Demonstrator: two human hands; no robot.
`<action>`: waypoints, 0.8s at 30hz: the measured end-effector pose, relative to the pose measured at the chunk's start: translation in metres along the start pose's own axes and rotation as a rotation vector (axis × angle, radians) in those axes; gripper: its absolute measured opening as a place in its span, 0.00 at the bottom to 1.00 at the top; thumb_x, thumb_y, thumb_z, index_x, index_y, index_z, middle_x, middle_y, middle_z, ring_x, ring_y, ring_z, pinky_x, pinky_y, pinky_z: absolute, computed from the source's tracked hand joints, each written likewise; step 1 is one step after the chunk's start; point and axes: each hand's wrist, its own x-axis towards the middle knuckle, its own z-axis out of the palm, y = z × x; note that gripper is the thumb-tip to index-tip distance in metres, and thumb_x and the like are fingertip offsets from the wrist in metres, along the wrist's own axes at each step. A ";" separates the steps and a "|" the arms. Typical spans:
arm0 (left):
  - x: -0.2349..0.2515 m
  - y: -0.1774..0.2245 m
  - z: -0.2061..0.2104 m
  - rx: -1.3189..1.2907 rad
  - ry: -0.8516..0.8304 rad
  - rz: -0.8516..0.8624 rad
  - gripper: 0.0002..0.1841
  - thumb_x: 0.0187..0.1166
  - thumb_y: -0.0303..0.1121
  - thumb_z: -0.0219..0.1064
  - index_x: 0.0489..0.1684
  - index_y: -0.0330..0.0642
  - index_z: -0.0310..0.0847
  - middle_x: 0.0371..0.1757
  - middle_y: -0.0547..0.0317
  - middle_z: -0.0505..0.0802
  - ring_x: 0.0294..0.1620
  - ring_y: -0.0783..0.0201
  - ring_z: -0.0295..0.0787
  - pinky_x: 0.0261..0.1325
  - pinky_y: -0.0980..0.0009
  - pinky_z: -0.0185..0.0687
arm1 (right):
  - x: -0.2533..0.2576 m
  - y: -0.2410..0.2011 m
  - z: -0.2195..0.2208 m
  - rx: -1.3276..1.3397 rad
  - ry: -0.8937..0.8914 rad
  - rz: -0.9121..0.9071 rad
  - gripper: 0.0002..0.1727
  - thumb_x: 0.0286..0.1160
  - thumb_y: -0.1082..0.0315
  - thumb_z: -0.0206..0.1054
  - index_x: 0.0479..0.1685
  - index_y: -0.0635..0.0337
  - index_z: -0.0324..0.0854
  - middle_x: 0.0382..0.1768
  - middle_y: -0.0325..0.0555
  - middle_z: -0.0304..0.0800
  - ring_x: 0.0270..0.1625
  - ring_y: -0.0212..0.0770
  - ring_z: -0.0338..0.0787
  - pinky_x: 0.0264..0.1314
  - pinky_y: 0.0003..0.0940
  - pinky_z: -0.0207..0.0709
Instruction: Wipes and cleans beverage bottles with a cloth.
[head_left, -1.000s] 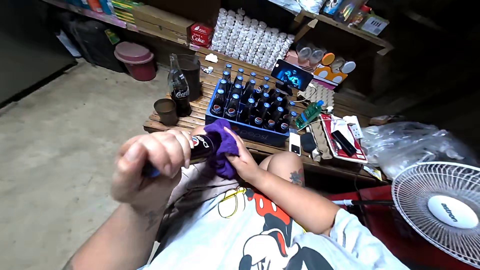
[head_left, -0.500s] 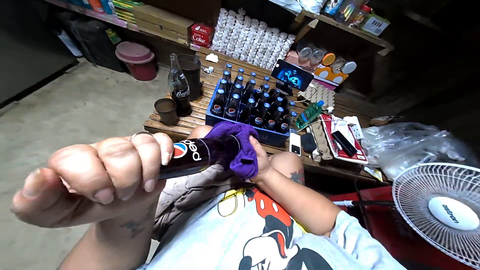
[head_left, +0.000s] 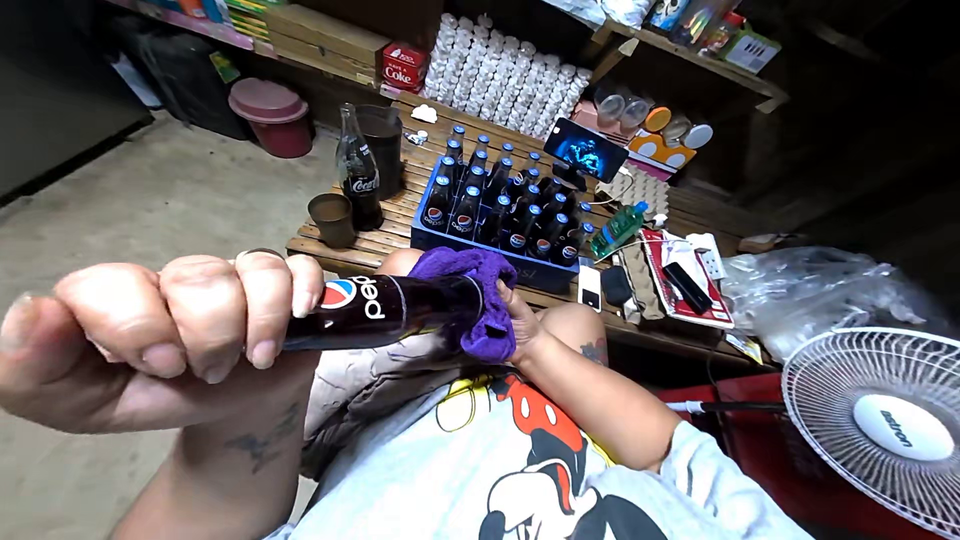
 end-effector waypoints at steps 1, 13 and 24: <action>0.000 0.000 0.000 0.000 -0.004 -0.005 0.26 0.82 0.47 0.51 0.07 0.47 0.65 0.09 0.64 0.72 0.15 0.62 0.75 0.32 0.62 0.80 | -0.001 0.000 0.000 -0.001 0.000 -0.003 0.28 0.51 0.52 0.88 0.48 0.55 0.85 0.41 0.45 0.97 0.46 0.37 0.96 0.56 0.35 0.90; -0.007 -0.005 0.015 -0.084 -0.023 -0.013 0.24 0.79 0.44 0.57 0.08 0.45 0.68 0.11 0.63 0.74 0.17 0.62 0.77 0.35 0.61 0.80 | -0.004 0.001 0.011 0.122 0.167 0.012 0.16 0.88 0.65 0.48 0.40 0.54 0.82 0.31 0.44 0.94 0.37 0.34 0.95 0.43 0.31 0.90; -0.005 -0.004 0.002 -0.064 0.032 0.079 0.25 0.78 0.51 0.58 0.10 0.45 0.65 0.10 0.63 0.70 0.15 0.62 0.73 0.30 0.63 0.78 | 0.000 0.007 -0.002 0.141 -0.001 0.098 0.17 0.70 0.60 0.76 0.54 0.57 0.83 0.45 0.51 0.95 0.50 0.44 0.95 0.58 0.42 0.89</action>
